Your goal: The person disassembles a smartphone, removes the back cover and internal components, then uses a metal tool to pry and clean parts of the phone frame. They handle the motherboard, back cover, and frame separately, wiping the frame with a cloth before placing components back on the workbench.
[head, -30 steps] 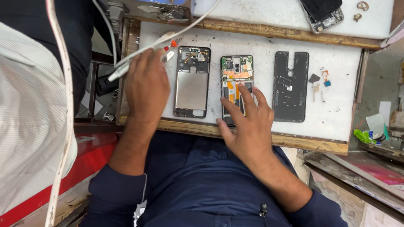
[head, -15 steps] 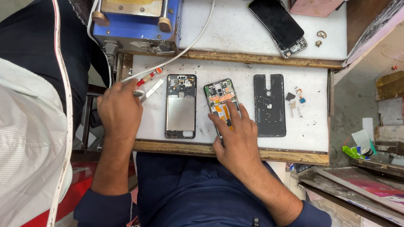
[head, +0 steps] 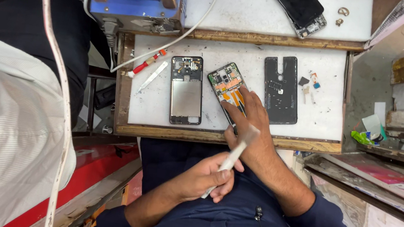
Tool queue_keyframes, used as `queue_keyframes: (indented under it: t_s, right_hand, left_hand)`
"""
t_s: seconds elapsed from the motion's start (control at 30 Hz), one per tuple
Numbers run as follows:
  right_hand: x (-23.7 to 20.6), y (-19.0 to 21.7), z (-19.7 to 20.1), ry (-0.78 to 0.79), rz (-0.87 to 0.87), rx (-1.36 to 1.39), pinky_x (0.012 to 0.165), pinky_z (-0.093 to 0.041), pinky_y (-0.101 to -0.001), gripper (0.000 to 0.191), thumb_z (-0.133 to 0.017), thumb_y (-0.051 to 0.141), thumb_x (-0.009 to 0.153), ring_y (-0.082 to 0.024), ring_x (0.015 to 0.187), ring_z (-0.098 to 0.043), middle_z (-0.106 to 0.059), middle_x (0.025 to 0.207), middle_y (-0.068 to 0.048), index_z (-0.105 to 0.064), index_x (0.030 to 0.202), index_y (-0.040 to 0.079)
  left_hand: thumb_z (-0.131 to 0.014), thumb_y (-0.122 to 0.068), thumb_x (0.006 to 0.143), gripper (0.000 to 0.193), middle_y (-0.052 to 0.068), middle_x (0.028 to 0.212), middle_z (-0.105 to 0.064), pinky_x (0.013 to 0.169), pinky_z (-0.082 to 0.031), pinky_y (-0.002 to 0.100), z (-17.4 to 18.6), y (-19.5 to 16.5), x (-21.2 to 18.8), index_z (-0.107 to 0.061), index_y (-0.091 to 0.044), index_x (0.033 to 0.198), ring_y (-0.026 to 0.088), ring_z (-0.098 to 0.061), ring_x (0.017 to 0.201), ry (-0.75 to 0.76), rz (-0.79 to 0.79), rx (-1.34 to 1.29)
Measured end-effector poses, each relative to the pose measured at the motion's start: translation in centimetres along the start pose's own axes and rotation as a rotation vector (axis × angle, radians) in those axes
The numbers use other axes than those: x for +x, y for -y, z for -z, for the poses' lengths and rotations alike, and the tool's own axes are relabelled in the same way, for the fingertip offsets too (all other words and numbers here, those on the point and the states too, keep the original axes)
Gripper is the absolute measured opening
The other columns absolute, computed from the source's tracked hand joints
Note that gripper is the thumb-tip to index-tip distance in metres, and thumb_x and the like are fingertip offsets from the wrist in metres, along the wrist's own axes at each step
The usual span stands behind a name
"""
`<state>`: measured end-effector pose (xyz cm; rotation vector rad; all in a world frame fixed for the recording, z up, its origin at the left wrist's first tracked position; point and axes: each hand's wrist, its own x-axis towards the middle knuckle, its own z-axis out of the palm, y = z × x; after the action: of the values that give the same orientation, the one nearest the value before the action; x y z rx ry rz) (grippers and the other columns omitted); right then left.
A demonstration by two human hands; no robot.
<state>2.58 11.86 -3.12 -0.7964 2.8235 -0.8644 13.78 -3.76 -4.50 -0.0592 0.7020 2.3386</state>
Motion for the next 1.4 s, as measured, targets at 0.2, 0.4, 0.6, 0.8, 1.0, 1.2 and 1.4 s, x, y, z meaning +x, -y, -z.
queue_keyframes:
  t_s: [0.2, 0.4, 0.6, 0.8, 1.0, 1.2, 1.4]
  right_hand:
    - [-0.6, -0.1, -0.6, 0.005, -0.004, -0.01, 0.116, -0.034, -0.0606, 0.059, -0.077, 0.018, 0.078, -0.051, 0.145, -0.034, -0.044, 0.151, -0.027, -0.063, 0.135, 0.01]
    - [-0.6, 0.1, -1.3, 0.008, -0.001, -0.11, 0.115, -0.034, -0.0606, 0.055, -0.073, 0.021, 0.085, -0.05, 0.145, -0.033, -0.045, 0.151, -0.027, -0.062, 0.138, 0.011]
    - [-0.6, 0.1, -1.4, 0.017, 0.012, -0.114, 0.115, -0.034, -0.061, 0.054, -0.073, 0.023, 0.087, -0.05, 0.145, -0.034, -0.045, 0.151, -0.027, -0.061, 0.139, 0.013]
    - [-0.4, 0.2, -1.3, 0.021, 0.004, -0.121, 0.114, -0.035, -0.0614, 0.055, -0.072, 0.023, 0.086, -0.05, 0.144, -0.034, -0.045, 0.15, -0.027, -0.061, 0.139, 0.013]
    - [-0.3, 0.2, -1.3, 0.025, 0.007, -0.117, 0.114, -0.034, -0.0615, 0.054, -0.072, 0.023, 0.087, -0.051, 0.144, -0.034, -0.045, 0.151, -0.027, -0.061, 0.139, 0.013]
    - [-0.3, 0.1, -1.1, 0.014, 0.003, -0.097, 0.115, -0.034, -0.0611, 0.055, -0.072, 0.022, 0.086, -0.051, 0.144, -0.034, -0.044, 0.152, -0.026, -0.061, 0.139, 0.013]
    - [-0.3, 0.0, -1.1, 0.017, -0.007, -0.104, 0.114, -0.035, -0.0606, 0.055, -0.073, 0.022, 0.085, -0.051, 0.144, -0.034, -0.045, 0.152, -0.026, -0.061, 0.138, 0.012]
  left_hand:
    - [-0.049, -0.016, 0.109, 0.043, 0.007, 0.084, -0.066, 0.069, -0.057, 0.033, 1.8, -4.7, -0.1, -0.052, -0.002, 0.149, 0.018, -0.067, 0.073, -0.43, -0.407, 1.173]
    - [-0.061, -0.01, 0.097, 0.053, 0.011, 0.093, -0.065, 0.068, -0.056, 0.043, 2.1, -8.6, 3.1, -0.054, -0.013, 0.149, 0.031, -0.069, 0.08, -0.698, -0.42, 1.897]
    - [-0.064, -0.008, 0.093, 0.052, 0.011, 0.098, -0.058, 0.06, -0.058, 0.039, 2.5, -8.6, 5.6, -0.059, -0.015, 0.144, 0.027, -0.068, 0.073, -0.7, -0.292, 2.06]
    - [-0.064, -0.009, 0.092, 0.052, 0.012, 0.101, -0.056, 0.059, -0.059, 0.037, 3.1, -8.3, 5.8, -0.059, -0.012, 0.144, 0.026, -0.069, 0.074, -0.711, -0.289, 2.104]
    - [-0.063, -0.01, 0.091, 0.053, 0.012, 0.102, -0.057, 0.059, -0.059, 0.038, 2.9, -8.6, 6.3, -0.059, -0.013, 0.144, 0.026, -0.069, 0.073, -0.738, -0.213, 2.104]
    - [-0.061, -0.01, 0.092, 0.052, 0.013, 0.102, -0.057, 0.057, -0.059, 0.04, 2.5, -8.9, 6.7, -0.057, -0.012, 0.144, 0.028, -0.069, 0.071, -0.738, -0.154, 2.071]
    - [-0.061, -0.011, 0.094, 0.048, 0.013, 0.1, -0.058, 0.059, -0.059, 0.041, 2.5, -8.4, 6.6, -0.06, -0.014, 0.142, 0.029, -0.07, 0.074, -0.744, -0.212, 2.034]
